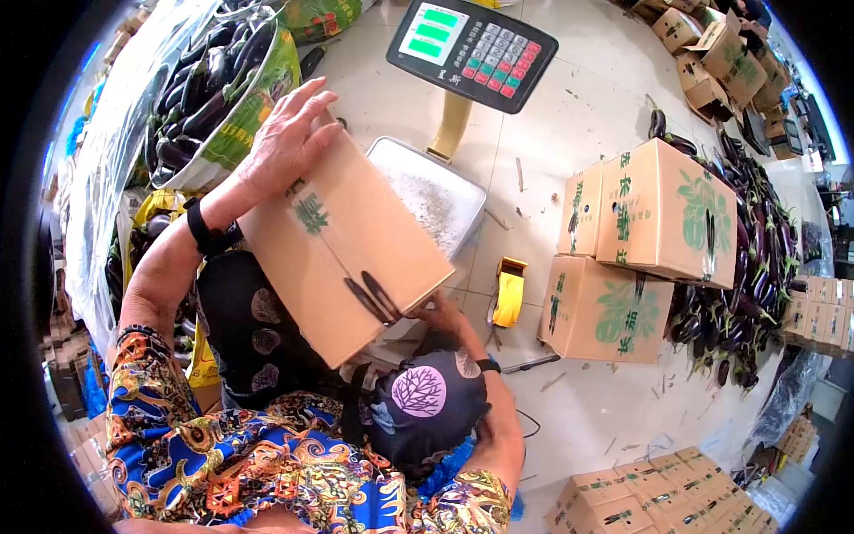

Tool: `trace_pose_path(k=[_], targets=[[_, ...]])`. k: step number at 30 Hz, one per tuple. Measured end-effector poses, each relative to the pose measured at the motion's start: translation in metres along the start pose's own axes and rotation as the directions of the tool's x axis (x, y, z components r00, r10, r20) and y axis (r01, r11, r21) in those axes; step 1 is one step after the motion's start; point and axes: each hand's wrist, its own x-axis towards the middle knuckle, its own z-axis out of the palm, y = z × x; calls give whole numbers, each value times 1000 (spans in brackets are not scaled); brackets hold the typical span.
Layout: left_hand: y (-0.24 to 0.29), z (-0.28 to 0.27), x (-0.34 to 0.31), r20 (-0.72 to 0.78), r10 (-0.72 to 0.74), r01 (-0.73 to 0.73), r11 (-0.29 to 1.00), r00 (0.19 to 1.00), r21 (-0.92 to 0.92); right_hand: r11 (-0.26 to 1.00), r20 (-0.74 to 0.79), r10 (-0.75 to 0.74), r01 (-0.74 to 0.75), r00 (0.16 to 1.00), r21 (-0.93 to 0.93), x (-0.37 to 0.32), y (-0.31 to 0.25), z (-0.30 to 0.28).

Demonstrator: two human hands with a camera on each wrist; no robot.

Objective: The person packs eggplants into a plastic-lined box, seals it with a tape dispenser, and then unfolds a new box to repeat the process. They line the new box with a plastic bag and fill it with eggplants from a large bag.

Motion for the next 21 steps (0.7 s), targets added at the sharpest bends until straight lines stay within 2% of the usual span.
trace_pose_path(k=[2, 4, 7, 9, 11, 13, 14, 15, 16, 17, 18, 19, 20, 21], targets=[[-7, -1, 3, 70, -96, 99, 994, 993, -48, 993, 46, -41, 46, 998, -107, 2, -3, 7], [-12, 0, 3, 75, -110, 114, 993, 991, -43, 989, 65, -17, 27, 998, -149, 6, -15, 4], [-12, -3, 10, 66, -94, 99, 993, 993, -68, 984, 55, 123, -114, 991, -138, 4, -45, -12], [-14, -6, 8, 94, -72, 78, 995, 993, -65, 971, 51, 226, -221, 973, -95, 3, -68, -26], [-47, 9, 5, 60, 62, -65, 996, 996, 56, 963, 57, 268, -268, 962, -12, -1, -93, -39], [-59, 5, 8, 97, 122, -136, 978, 988, 159, 960, 66, 245, -252, 967, 125, -5, -114, -52], [-64, 7, 7, 66, 134, -144, 972, 989, 184, 953, 70, 214, -224, 974, 202, -8, -122, -58], [-67, 9, 8, 85, 108, -122, 974, 991, 188, 882, 49, 220, -220, 974, 416, -14, -131, -60], [-73, 11, 7, 105, 73, -92, 977, 992, 194, 808, 20, 188, -167, 982, 565, -9, -116, -62], [-74, 4, 6, 130, 31, -56, 979, 991, 197, 803, 7, 154, -129, 988, 581, -12, -122, -60], [-68, -5, 6, 194, -180, 177, 984, 964, 31, 798, -3, 120, -95, 993, 595, -13, -128, -58], [-77, -8, -1, 185, -194, 197, 980, 963, 6, 791, -12, 87, -62, 996, 609, -13, -135, -54], [-86, -10, -7, 202, -296, 321, 941, 933, -102, 841, 31, 122, -120, 992, 527, -13, -138, -56], [-93, -11, -13, 231, -393, 439, 875, 890, -205, 839, -20, 89, -64, 996, 540, -19, -145, -57]])
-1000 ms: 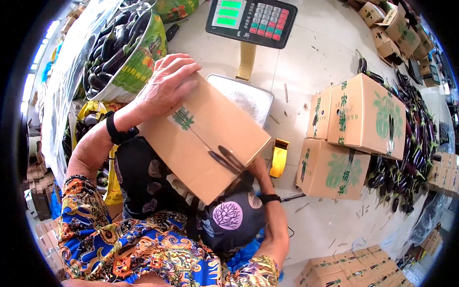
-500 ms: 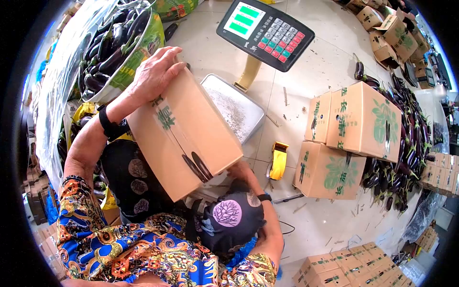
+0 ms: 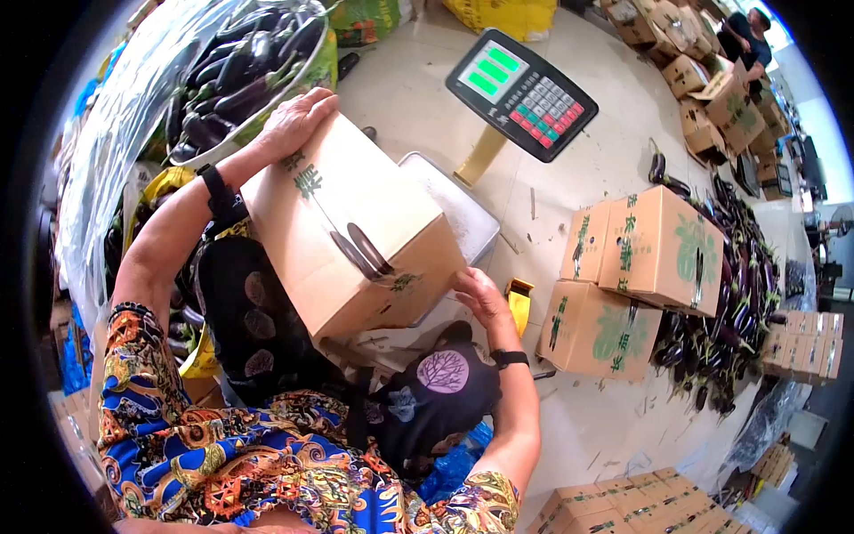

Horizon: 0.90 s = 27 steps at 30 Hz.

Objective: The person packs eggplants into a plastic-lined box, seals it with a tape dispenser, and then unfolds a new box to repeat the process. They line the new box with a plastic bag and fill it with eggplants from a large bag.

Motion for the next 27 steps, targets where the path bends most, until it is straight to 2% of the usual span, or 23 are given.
trace_pose_path(k=[1, 2, 4, 5, 6, 7, 8, 9, 10, 11, 12, 13, 14, 16, 17, 18, 19, 20, 22, 25, 26, 27], targets=[[-11, -4, -2, -26, -32, 31, 999, 999, -39, 998, -22, -54, 54, 998, 13, -7, -4, 5], [-14, -12, -8, 7, 15, -15, 999, 1000, -51, 994, -38, -108, 108, 993, 22, -12, -11, 8], [-62, 8, 0, -48, 140, -145, 980, 989, -136, 947, 74, -302, 290, 950, 141, -14, -20, -42], [-71, 13, -2, 35, 164, -143, 935, 986, -326, 892, -81, -403, 411, 911, 188, -24, -36, -45], [-70, 9, -5, 87, 187, -139, 909, 978, -394, 846, -203, -473, 507, 857, 167, -48, -61, -27], [-68, 5, -8, 139, 210, -125, 880, 968, -459, 904, -261, -406, 427, 876, 24, -84, -104, 20], [-60, 1, -11, 184, 220, -126, 899, 958, -419, 867, -254, -475, 498, 842, 29, -97, -113, 18], [-52, -1, -13, 231, 239, -138, 913, 943, -383, 816, -262, -576, 565, 775, -122, -122, -131, 60], [-52, -4, -17, 278, 267, -162, 923, 923, -349, 772, -193, -625, 563, 756, -295, -139, -137, 53], [-64, 6, -22, 217, 366, -291, 905, 905, -312, 661, -39, -685, 597, 728, -456, -155, -149, 92], [-77, 20, -27, 257, 375, -295, 907, 891, -301, 627, -49, -657, 509, 752, -590, -171, -157, 146], [-92, 34, -30, 296, 383, -300, 909, 875, -291, 586, -56, -644, 445, 763, -677, -178, -152, 173], [-92, 45, -41, 453, 240, -75, 933, 858, -352, 543, -78, -622, 358, 779, -759, -181, -149, 190], [-112, 86, -57, 577, 60, 177, 921, 815, -347, 413, -44, -527, 211, 849, -886, -182, -137, 212], [-125, 115, -62, 584, 53, 190, 918, 810, -347, 282, 37, -539, 222, 841, -933, -178, -131, 227], [-140, 149, -65, 591, 44, 205, 915, 805, -347, 222, 61, -526, 206, 849, -953, -170, -125, 235], [-158, 190, -67, 531, 102, 143, 905, 841, -400, 125, 113, -505, 201, 856, -972, -163, -121, 248], [-166, 214, -73, 451, 137, 50, 924, 882, -379, 30, 164, -477, 202, 863, -979, -156, -117, 261], [-160, 234, -83, 414, 79, 77, 935, 907, -346, -111, 282, -491, 262, 824, -959, -147, -105, 274], [-167, 248, -97, 575, 84, 142, 931, 814, -337, -282, 351, -341, 262, 872, -923, -141, -83, 276], [-167, 243, -99, 628, 20, 246, 910, 778, -333, -342, 374, -277, 272, 885, -899, -137, -72, 272], [-163, 230, -102, 683, -40, 347, 882, 729, -319, -335, 386, -243, 296, 890, -895, -133, -59, 270]])
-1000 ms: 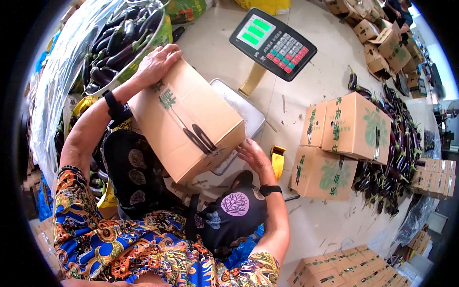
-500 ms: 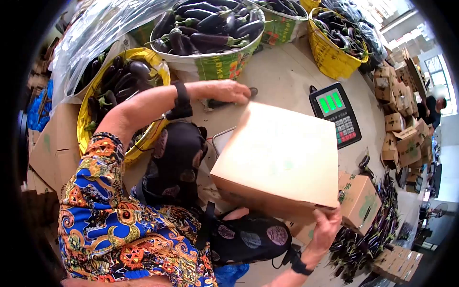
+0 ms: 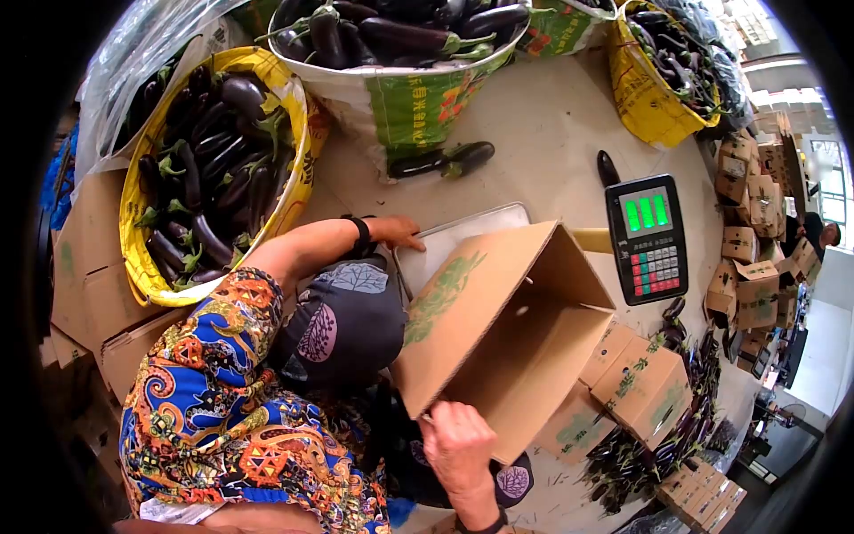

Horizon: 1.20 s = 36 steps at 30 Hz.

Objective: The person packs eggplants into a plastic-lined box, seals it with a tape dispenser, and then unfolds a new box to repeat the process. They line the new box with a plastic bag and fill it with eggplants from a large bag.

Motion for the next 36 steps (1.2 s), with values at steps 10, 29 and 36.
trace_pose_path(k=[10, 29, 36], targets=[[-40, 30, 2, 40, 300, -303, 940, 953, 155, 996, -47, -56, 53, 997, -67, 21, -9, 56], [217, -77, -110, 113, 415, -362, 876, 903, -320, 264, -55, 801, -269, 596, 926, 1, 143, 38], [133, -85, -95, 179, 459, -147, 587, 870, -796, -39, 101, 804, -118, 586, 992, -30, 202, 80]])
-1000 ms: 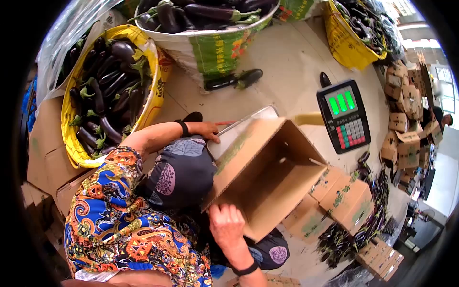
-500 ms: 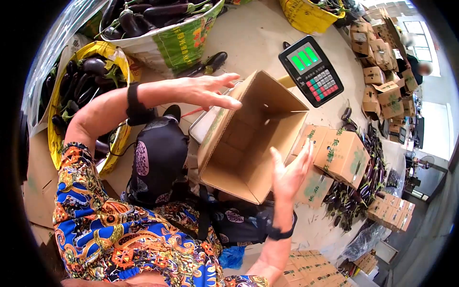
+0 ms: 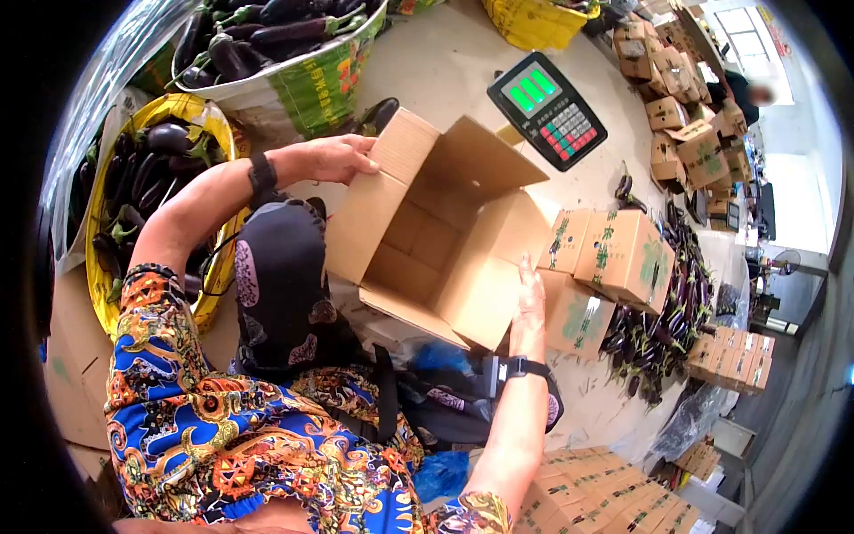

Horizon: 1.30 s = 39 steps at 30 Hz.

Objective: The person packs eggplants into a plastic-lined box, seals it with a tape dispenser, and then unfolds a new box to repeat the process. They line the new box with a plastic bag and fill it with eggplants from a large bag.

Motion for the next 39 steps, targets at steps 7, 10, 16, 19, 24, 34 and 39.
trace_pose_path(k=[7, 10, 16, 19, 24, 34, 39], targets=[[-11, -2, 9, -140, -238, 269, 923, 961, 274, 990, 70, -113, 107, 991, 93, 80, 110, -8], [-27, 1, 19, -124, -309, 326, 933, 943, 154, 940, 289, 341, -323, 895, -109, 54, 45, 41], [-29, 8, 10, -232, -319, 367, 907, 919, 205, 624, -64, -68, -7, 996, -782, 23, 58, 59], [-26, 14, 4, -343, -330, 436, 847, 879, 303, 410, -118, -35, -93, 992, -907, -13, 9, 53], [-20, 38, -26, -388, -258, 354, 913, 885, 200, 687, 84, -505, 459, 859, -563, -167, -69, -9], [12, -49, -56, -442, 42, 302, 672, 896, 676, 488, -444, 454, -632, 773, -602, -379, 270, -210], [29, -26, -59, -420, -18, 325, 665, 907, 673, 763, -540, 528, -646, 655, -38, -403, 349, -159]])
